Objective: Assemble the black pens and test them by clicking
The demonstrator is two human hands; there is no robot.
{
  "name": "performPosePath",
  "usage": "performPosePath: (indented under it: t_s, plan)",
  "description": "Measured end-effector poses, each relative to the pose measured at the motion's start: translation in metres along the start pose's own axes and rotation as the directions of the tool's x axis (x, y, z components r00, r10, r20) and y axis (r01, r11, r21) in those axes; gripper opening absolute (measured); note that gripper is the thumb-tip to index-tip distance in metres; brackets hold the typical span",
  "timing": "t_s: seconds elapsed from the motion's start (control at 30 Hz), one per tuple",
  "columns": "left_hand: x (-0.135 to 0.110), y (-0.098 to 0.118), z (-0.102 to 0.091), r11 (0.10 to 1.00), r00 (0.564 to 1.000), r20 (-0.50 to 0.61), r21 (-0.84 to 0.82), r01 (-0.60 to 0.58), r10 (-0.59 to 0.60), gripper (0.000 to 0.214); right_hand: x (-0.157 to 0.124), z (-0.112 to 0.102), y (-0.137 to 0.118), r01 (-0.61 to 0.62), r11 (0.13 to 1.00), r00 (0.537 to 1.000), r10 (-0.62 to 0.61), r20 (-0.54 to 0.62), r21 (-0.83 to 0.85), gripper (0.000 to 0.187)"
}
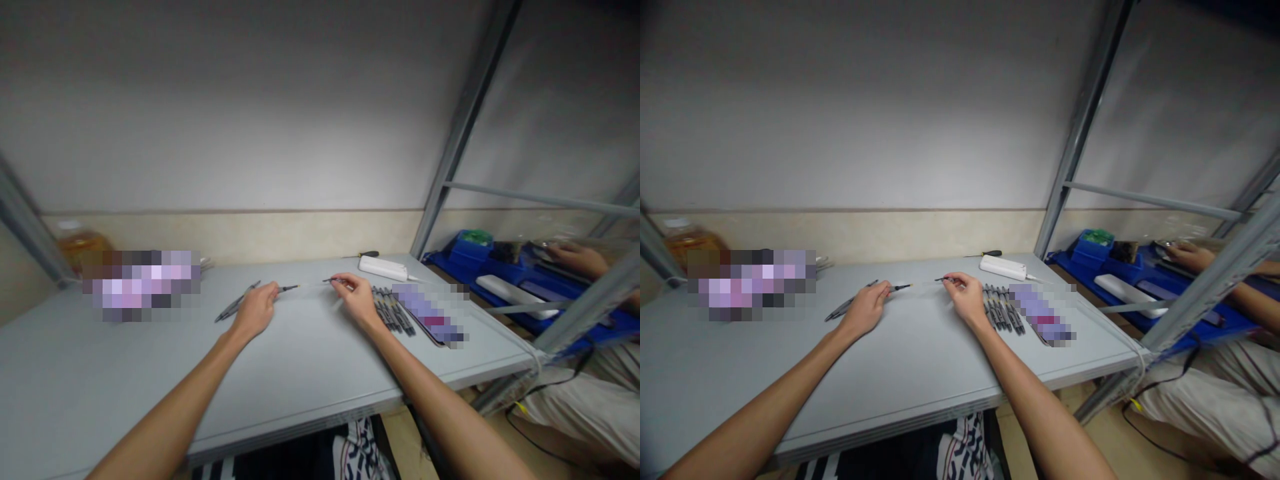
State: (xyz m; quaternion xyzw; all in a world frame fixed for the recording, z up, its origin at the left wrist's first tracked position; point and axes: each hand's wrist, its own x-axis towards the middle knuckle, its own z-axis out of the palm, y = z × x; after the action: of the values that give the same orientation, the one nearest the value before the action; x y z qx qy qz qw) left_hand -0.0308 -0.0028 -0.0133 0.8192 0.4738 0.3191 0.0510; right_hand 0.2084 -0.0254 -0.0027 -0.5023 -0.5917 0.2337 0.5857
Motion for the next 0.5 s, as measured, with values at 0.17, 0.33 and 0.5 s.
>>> performPosePath:
  t_s: [0.17,0.33,0.5]
  plan:
    - [-0.0003,0.0011,-0.0010,1.000,1.000,0.001,0.010,0.001,-0.001,0.021,-0.0004,-0.0016,-0.0035,-0.013,1.000,1.000,0.013,-0.006,-0.002,0.024]
    - [-0.0012,0.0041,-0.0016,1.000,1.000,0.013,0.015,-0.015,0.015,0.022,-0.0017,-0.0001,-0.0054,-0.014,1.000,1.000,0.014,0.017,-0.001,0.025]
    - [-0.0011,0.0033,-0.0009,1.000,1.000,0.005,0.002,-0.007,0.007,0.021,0.0004,-0.0020,-0.0053,-0.021,0.999,0.999,0.023,-0.032,0.040,0.025]
